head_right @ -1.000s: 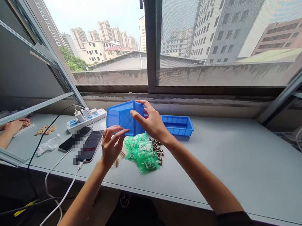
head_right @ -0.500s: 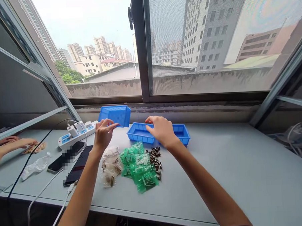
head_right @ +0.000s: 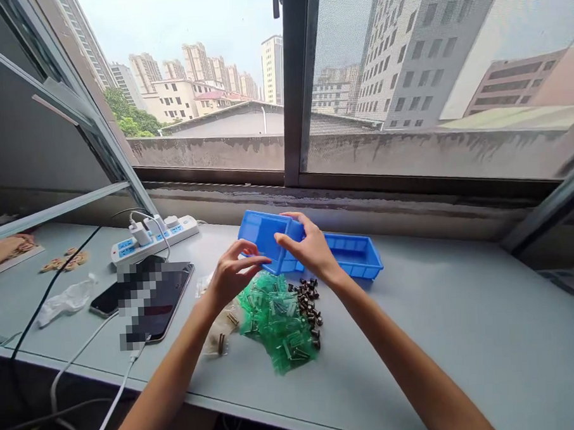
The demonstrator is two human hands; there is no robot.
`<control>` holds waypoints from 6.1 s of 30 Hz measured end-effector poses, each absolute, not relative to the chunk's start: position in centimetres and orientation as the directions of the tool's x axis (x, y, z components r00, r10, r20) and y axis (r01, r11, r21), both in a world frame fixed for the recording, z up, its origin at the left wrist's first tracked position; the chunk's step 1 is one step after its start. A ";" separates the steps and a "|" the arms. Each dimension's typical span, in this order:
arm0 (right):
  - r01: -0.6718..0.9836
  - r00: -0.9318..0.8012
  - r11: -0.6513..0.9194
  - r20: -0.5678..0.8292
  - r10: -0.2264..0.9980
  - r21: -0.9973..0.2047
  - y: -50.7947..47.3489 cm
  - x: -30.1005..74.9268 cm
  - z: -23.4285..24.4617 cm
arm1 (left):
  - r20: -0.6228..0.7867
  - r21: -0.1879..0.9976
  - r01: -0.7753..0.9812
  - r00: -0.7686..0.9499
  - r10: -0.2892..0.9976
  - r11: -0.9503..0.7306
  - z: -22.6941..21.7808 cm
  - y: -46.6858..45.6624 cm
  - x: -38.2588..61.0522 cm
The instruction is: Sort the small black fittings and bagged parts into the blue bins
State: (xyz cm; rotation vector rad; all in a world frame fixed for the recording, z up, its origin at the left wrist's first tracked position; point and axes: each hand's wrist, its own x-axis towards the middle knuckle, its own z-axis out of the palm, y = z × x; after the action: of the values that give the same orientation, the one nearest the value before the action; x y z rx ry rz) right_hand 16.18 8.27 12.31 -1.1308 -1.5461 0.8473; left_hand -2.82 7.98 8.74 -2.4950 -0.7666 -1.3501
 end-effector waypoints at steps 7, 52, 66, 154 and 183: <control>0.304 -0.138 0.502 0.484 0.864 -0.810 5.2 14.9 14.1 | 0.812 0.381 0.467 0.244 0.531 -0.798 10.0 7.3 -3.6; 0.073 -0.042 0.312 0.309 0.950 -0.947 6.3 14.5 13.3 | 0.812 -0.056 0.819 0.370 0.451 -0.571 8.6 7.0 -3.6; 0.784 -0.413 0.511 0.319 0.853 -0.353 9.2 15.9 9.6 | 0.872 0.025 0.862 0.229 0.433 -0.506 7.7 10.7 -6.2; 0.798 -0.178 0.481 0.620 0.764 -0.364 7.4 25.4 2.5 | 0.393 0.264 0.667 0.585 0.709 -0.697 6.6 8.4 -1.7; 0.808 -0.283 0.530 0.621 0.731 -0.255 7.2 25.6 3.7 | 0.435 0.251 0.675 0.562 0.704 -0.694 6.5 9.0 -1.3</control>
State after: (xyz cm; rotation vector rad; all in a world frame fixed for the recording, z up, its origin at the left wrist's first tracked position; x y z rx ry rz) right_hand 25.55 7.23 3.65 -1.2441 -2.0646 -0.1408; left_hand -1.30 8.98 6.53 -2.8254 -1.2478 -0.8262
